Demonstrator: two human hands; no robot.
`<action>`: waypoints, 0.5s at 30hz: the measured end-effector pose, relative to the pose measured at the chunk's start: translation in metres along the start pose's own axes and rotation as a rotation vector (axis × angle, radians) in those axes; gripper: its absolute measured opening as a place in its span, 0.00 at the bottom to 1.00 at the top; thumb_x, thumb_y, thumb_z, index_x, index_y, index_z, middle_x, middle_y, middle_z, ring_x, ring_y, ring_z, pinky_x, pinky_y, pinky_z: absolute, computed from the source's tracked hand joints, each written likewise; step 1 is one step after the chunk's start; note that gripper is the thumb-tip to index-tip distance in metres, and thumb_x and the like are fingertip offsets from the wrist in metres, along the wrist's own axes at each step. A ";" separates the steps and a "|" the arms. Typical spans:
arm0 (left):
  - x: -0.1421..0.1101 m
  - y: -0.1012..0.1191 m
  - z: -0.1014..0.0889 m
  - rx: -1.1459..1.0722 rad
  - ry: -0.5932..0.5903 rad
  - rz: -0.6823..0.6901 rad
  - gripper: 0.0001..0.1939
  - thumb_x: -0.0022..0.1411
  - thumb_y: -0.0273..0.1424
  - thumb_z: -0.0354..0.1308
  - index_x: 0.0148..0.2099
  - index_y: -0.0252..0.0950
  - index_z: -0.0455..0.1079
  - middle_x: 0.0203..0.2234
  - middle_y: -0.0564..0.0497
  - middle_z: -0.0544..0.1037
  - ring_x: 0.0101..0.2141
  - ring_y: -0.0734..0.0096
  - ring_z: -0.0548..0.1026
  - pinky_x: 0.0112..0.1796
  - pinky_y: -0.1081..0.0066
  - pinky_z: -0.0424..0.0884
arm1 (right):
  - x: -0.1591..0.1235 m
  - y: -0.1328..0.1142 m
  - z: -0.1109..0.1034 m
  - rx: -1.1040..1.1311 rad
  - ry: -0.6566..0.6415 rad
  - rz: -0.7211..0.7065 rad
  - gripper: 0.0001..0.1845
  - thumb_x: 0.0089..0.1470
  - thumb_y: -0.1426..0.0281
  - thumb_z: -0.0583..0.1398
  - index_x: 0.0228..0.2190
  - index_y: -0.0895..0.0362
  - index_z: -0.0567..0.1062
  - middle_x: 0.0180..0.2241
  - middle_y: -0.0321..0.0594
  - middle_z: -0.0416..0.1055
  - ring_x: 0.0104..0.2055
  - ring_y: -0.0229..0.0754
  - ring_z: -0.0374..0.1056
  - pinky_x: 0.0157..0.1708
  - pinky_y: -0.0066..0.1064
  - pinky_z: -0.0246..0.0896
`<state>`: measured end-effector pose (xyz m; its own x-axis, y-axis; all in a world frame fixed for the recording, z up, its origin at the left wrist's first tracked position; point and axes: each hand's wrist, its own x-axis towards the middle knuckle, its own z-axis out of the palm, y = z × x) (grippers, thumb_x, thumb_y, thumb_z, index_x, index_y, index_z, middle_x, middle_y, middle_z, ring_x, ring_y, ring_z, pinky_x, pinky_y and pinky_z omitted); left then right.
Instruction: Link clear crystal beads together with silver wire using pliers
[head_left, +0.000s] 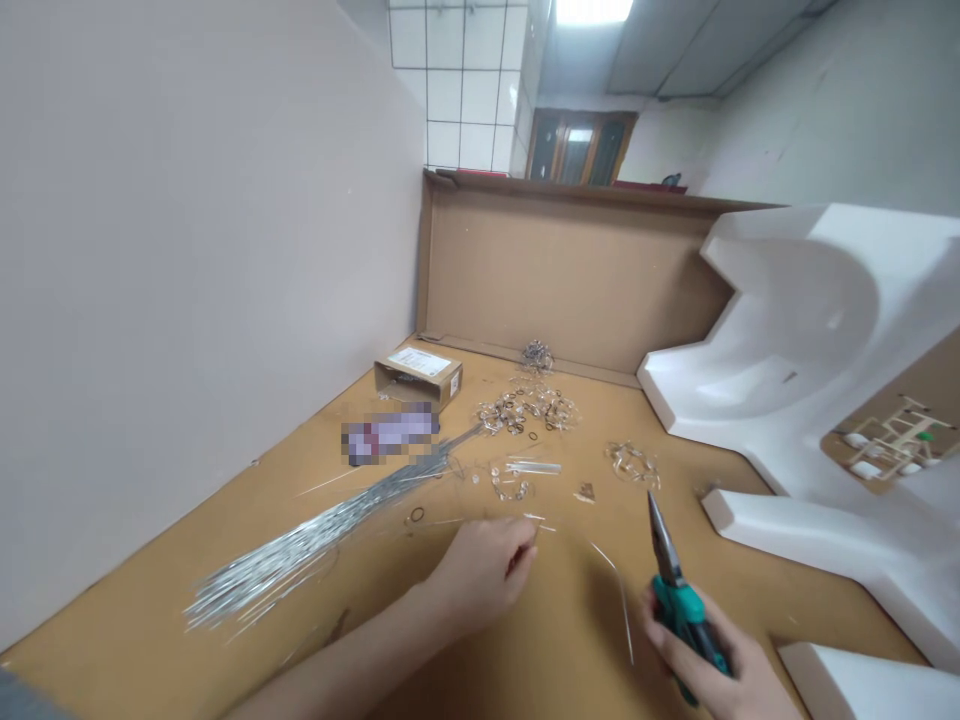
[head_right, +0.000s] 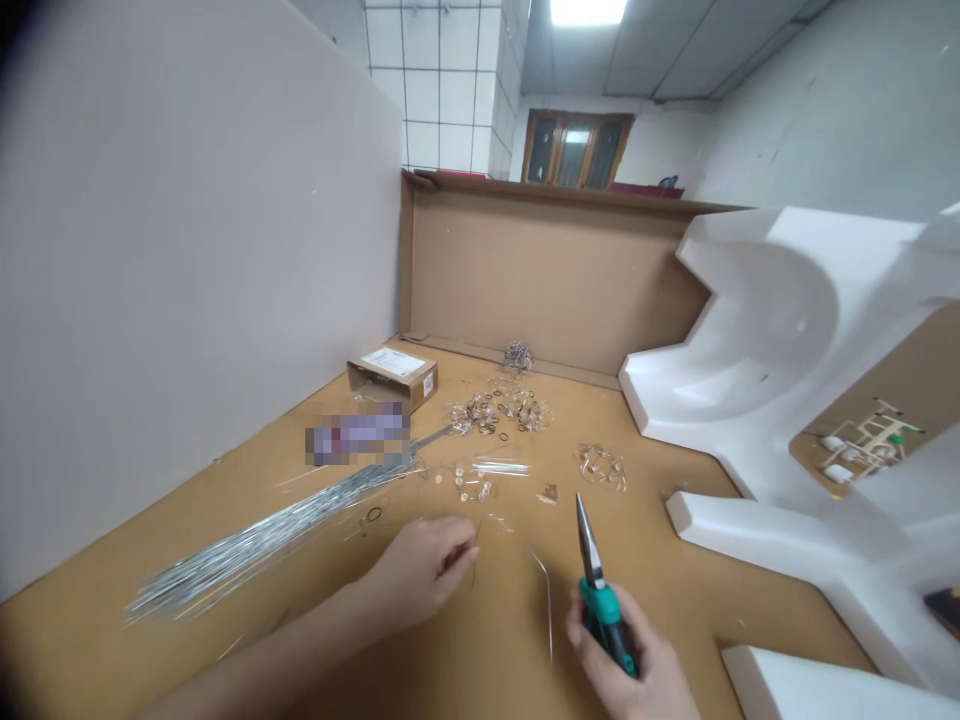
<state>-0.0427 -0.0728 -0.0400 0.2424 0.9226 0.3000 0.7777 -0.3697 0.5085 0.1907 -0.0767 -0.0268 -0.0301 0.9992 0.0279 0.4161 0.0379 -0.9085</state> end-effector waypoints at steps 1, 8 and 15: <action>0.000 0.000 0.001 0.011 -0.003 0.008 0.09 0.57 0.28 0.44 0.25 0.36 0.51 0.19 0.57 0.61 0.21 0.77 0.58 0.23 0.74 0.49 | 0.002 -0.005 0.006 0.047 0.002 0.016 0.17 0.36 0.54 0.61 0.26 0.53 0.72 0.23 0.35 0.71 0.27 0.41 0.65 0.28 0.27 0.58; 0.000 -0.001 0.000 0.076 -0.004 0.018 0.09 0.57 0.27 0.44 0.25 0.37 0.50 0.19 0.57 0.63 0.21 0.76 0.58 0.23 0.74 0.48 | 0.007 -0.014 0.024 0.292 -0.049 0.097 0.19 0.35 0.56 0.63 0.27 0.56 0.70 0.21 0.34 0.68 0.21 0.36 0.62 0.23 0.26 0.57; 0.000 -0.003 0.001 0.143 -0.009 0.008 0.08 0.57 0.27 0.43 0.26 0.37 0.53 0.20 0.56 0.64 0.21 0.75 0.61 0.23 0.74 0.50 | 0.007 -0.015 0.027 0.335 -0.055 0.073 0.19 0.33 0.56 0.64 0.26 0.56 0.70 0.19 0.33 0.66 0.18 0.35 0.60 0.20 0.26 0.56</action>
<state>-0.0449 -0.0718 -0.0423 0.2538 0.9210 0.2956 0.8505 -0.3580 0.3854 0.1596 -0.0703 -0.0247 -0.0636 0.9964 -0.0563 0.0980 -0.0499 -0.9939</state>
